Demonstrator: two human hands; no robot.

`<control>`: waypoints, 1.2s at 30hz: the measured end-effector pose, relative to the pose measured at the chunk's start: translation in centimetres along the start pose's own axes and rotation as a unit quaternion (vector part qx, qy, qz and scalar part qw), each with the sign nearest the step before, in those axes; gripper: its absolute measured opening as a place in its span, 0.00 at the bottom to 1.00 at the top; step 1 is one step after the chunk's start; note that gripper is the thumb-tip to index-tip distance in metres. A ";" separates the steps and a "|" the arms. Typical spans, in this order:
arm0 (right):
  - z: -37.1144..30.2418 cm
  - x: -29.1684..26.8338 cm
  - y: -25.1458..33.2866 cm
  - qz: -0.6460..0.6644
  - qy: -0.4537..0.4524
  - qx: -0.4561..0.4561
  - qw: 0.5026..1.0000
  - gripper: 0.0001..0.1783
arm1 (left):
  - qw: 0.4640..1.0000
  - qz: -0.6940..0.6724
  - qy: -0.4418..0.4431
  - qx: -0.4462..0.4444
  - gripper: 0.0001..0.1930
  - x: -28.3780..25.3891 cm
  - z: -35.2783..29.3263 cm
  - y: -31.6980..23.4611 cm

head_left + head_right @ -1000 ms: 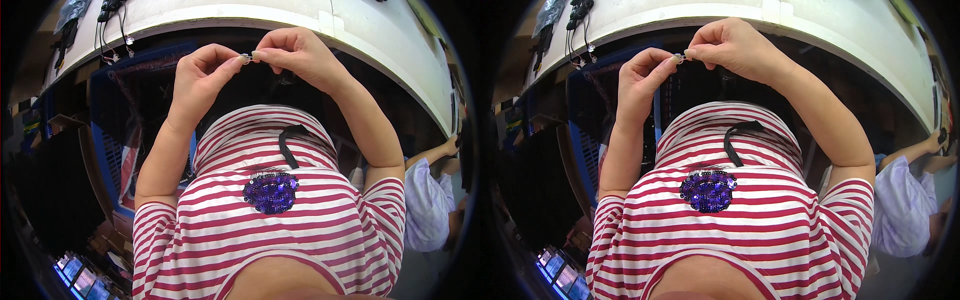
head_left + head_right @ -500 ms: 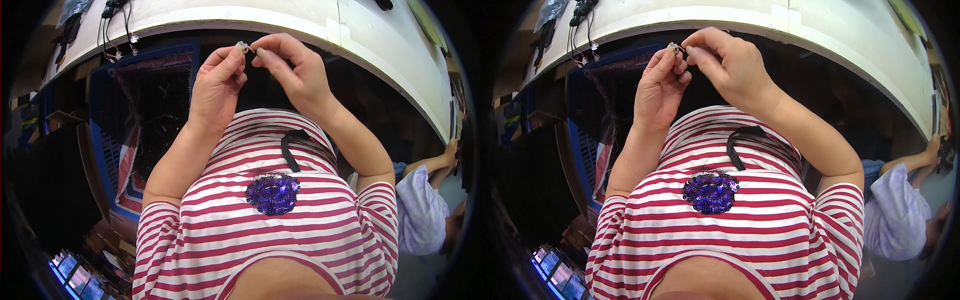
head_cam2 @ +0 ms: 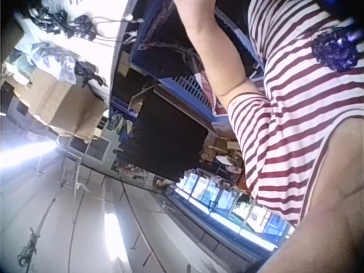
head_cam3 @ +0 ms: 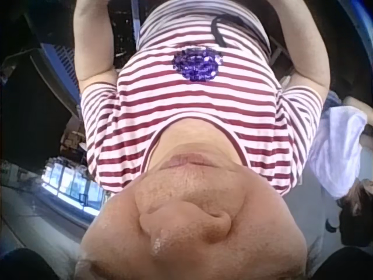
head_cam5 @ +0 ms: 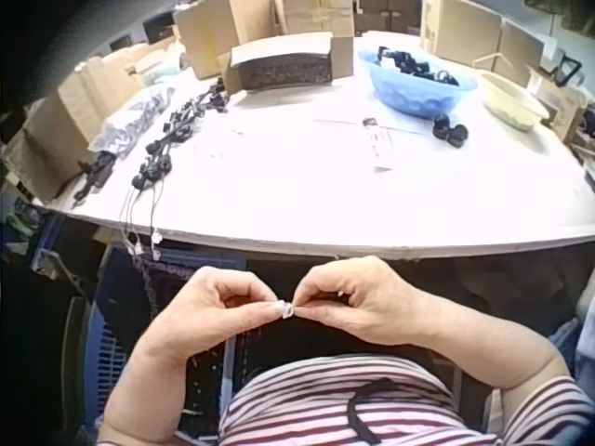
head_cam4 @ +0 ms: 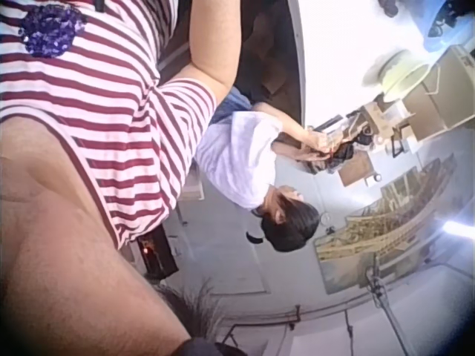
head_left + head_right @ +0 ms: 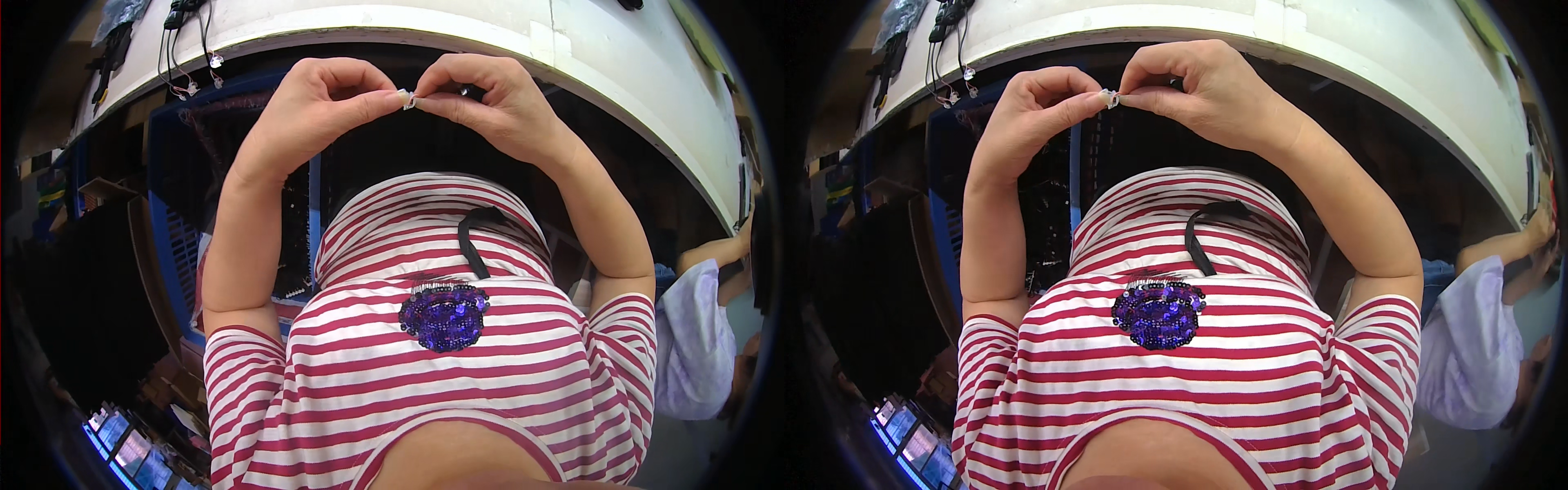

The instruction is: The person assembles small electronic components by hand. They apply glue from a tube into a black circular housing, insert a small LED light, and secure a black cap over the assembly. This process is repeated for multiple units on a white workbench.

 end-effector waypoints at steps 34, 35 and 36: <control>-0.6 2.3 0.8 -0.051 -0.204 -0.097 0.973 0.06 | 0.959 -0.274 -0.067 0.014 0.07 1.8 -1.1 1.7; -0.4 2.2 0.6 -0.060 -0.200 -0.121 0.970 0.08 | 0.960 -0.271 -0.059 0.035 0.07 1.7 -1.1 1.3; -0.3 2.2 0.6 -0.005 -0.190 -0.080 0.978 0.08 | 0.961 -0.258 -0.090 0.034 0.07 1.7 -1.1 1.4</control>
Point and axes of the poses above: each hand's wrist, its own z-axis towards the middle knuckle, its own x-axis out of the palm, y = z × x, the point moved 2 cm from there along z, towards the middle knuckle, and after that the axes turned 5 degrees about -y, right-handed, at the moved point
